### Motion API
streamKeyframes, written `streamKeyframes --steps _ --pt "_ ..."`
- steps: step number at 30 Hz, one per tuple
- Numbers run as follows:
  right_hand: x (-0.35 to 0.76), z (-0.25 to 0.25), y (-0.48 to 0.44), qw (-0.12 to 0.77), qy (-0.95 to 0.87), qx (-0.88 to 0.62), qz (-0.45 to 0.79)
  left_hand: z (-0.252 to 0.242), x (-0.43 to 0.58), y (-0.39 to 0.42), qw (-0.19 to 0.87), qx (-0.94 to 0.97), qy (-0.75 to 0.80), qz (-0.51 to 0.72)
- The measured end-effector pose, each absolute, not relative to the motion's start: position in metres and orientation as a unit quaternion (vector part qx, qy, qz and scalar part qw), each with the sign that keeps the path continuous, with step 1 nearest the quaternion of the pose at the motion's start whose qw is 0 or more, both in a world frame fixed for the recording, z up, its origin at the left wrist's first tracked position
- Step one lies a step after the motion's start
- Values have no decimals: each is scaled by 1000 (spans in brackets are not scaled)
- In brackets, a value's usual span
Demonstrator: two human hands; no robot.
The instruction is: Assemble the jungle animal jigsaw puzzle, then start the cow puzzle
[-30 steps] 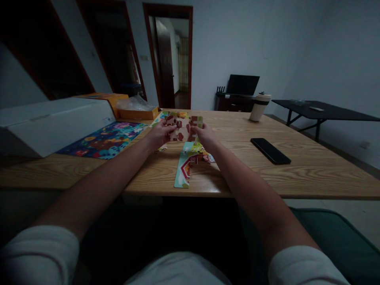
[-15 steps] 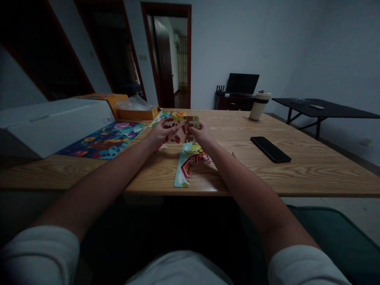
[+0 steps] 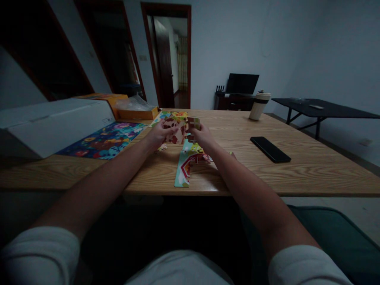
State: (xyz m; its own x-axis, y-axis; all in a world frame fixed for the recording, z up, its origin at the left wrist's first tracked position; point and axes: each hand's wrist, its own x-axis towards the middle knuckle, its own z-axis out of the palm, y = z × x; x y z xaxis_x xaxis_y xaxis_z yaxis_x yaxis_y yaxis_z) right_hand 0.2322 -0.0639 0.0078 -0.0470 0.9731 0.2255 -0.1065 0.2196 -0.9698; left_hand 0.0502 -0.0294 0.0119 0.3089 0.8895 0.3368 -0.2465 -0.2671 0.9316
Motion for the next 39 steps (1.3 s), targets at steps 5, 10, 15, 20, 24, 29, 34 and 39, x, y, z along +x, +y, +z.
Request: streamKeyframes --steps 5,10,15,20,24,29,34,39 --pt "233 9 -64 563 -479 -430 519 12 47 -27 523 589 277 550" --pt "221 5 -70 487 -475 -385 624 8 50 -22 497 569 273 595" --pt "209 -8 -74 487 -560 -371 558 5 56 -23 496 573 291 584" --pt "208 -13 -74 474 -591 -386 526 6 60 -25 509 554 306 584" --pt "214 -8 -73 496 -599 -369 509 10 56 -24 544 504 319 590" --pt "222 -3 -64 571 -570 -354 472 11 54 -26 644 494 342 474" --pt "222 -5 -58 597 -557 -363 449 10 59 -32 663 512 324 440" --pt "221 -5 -62 591 -562 -374 441 7 56 -35 615 592 248 459"
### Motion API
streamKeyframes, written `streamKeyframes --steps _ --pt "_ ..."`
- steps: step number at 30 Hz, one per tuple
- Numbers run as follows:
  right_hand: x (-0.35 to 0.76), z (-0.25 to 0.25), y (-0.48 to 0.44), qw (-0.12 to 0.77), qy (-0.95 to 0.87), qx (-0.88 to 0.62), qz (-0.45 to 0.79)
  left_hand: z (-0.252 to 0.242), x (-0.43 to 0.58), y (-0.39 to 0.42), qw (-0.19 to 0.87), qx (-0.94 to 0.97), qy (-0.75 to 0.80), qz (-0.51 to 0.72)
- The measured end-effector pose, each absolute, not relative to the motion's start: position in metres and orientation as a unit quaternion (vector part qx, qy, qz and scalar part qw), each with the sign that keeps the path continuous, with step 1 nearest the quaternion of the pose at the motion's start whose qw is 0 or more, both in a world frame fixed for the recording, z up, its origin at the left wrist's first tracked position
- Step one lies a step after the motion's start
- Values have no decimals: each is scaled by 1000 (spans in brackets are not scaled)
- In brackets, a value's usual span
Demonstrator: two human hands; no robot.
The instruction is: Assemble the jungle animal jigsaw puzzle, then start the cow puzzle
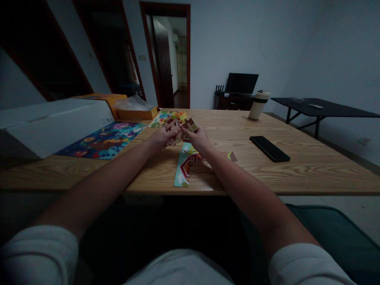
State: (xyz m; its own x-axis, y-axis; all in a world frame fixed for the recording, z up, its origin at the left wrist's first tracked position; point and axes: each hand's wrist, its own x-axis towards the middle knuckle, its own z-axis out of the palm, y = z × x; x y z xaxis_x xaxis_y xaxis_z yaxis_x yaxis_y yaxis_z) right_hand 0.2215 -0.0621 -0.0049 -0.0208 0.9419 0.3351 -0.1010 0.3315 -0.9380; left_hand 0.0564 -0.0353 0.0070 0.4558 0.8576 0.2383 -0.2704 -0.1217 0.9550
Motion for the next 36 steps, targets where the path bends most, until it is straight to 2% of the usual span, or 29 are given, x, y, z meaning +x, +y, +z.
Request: streamKeyframes --steps 8,16,22,26,30,36 --pt "234 4 -64 610 -558 -429 364 6 52 -26 551 607 254 512" --pt "242 5 -59 628 -531 -398 407 11 47 -28 543 619 255 507" --pt "231 1 -62 600 -510 -390 478 10 52 -29 543 600 267 523" --pt "216 -4 -72 552 -564 -366 493 7 62 -35 580 596 262 490" --pt "209 -9 -76 501 -603 -392 481 7 70 -42 565 600 298 482" --pt "211 -14 -76 473 -642 -434 418 12 68 -44 545 607 301 493"
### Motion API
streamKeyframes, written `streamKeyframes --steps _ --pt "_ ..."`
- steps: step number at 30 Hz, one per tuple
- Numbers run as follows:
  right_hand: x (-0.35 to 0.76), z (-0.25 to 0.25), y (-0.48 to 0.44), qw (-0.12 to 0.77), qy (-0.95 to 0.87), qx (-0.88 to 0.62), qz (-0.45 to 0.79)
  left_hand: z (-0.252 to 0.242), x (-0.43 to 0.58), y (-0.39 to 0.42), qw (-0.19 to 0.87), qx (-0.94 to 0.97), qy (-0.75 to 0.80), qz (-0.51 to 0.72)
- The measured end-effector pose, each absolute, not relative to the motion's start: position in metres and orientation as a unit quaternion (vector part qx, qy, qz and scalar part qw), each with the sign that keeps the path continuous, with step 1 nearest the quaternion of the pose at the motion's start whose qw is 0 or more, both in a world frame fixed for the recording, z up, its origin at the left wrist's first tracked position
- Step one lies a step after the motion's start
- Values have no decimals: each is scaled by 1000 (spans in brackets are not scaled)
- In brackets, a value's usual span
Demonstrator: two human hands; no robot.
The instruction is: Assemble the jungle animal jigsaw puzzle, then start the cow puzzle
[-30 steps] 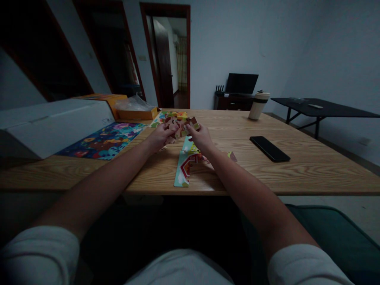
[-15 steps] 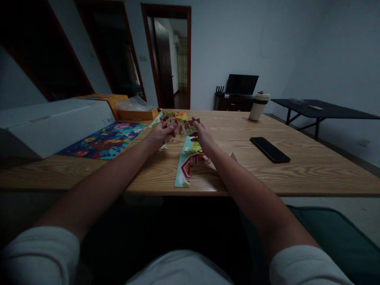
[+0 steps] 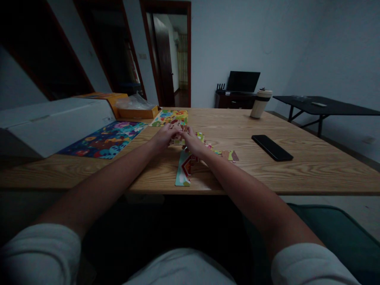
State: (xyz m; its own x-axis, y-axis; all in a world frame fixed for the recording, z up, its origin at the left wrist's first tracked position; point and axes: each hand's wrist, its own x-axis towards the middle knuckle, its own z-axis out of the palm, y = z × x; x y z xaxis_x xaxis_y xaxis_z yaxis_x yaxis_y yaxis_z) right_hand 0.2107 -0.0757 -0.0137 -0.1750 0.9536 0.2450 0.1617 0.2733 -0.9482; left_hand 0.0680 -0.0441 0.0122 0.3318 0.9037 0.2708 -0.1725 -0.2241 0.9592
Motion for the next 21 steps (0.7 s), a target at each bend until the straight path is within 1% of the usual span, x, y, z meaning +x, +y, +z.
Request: streamKeyframes --steps 2,4,6,8,11,17,21 --pt "215 -11 -77 478 -687 -430 340 13 64 -42 541 610 290 501" --pt "220 -8 -79 477 -743 -423 202 12 61 -40 542 613 289 496" --pt "225 -4 -79 447 -794 -406 66 11 60 -40 554 617 290 478" --pt "228 -3 -79 398 -834 -381 -13 10 60 -42 566 623 293 453" --pt "226 -6 -76 369 -855 -363 -35 10 62 -47 560 633 308 437" --pt "224 -12 -71 400 -844 -357 -14 10 63 -47 557 640 289 444" --pt "226 -14 -71 398 -840 -369 -19 9 63 -44 548 631 302 459"
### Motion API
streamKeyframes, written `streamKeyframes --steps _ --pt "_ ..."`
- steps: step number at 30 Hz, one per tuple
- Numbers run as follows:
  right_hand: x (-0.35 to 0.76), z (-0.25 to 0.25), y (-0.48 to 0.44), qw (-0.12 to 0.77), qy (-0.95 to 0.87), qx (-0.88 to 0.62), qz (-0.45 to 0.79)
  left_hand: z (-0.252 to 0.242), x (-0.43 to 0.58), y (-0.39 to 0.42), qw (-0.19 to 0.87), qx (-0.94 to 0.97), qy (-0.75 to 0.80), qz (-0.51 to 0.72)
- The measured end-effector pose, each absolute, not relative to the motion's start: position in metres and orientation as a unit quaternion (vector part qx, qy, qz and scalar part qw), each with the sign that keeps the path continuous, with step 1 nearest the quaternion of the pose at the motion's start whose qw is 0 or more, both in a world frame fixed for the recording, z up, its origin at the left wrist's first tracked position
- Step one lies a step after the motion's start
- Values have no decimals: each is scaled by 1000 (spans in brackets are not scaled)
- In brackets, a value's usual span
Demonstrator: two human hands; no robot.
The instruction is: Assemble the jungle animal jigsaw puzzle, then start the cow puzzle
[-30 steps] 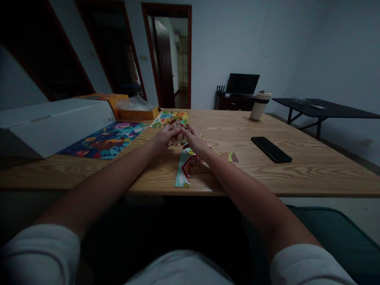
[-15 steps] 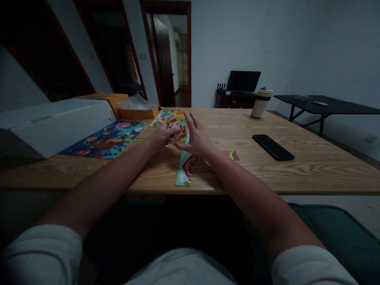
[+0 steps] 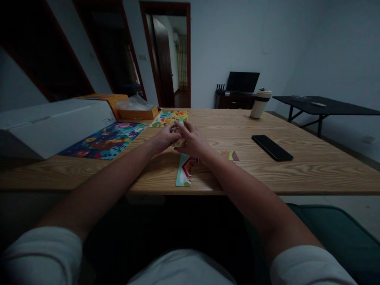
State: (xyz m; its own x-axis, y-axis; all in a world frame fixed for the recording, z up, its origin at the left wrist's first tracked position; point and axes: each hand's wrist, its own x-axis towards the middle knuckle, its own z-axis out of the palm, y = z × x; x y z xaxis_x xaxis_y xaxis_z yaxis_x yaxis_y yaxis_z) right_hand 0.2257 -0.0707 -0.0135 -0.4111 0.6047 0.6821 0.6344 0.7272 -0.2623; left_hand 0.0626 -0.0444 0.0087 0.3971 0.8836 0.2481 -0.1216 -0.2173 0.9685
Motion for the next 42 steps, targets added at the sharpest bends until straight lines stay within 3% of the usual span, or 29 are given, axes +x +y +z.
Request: streamKeyframes --steps 20,28,36,42 --pt "226 -16 -73 383 -842 -377 39 -5 63 -37 533 659 311 430" --pt "233 -2 -63 543 -688 -379 296 10 58 -51 485 717 341 366" --pt "241 3 -54 642 -576 -367 348 8 58 -46 531 684 319 385" --pt "245 2 -49 676 -479 -405 387 14 54 -39 483 663 328 469"
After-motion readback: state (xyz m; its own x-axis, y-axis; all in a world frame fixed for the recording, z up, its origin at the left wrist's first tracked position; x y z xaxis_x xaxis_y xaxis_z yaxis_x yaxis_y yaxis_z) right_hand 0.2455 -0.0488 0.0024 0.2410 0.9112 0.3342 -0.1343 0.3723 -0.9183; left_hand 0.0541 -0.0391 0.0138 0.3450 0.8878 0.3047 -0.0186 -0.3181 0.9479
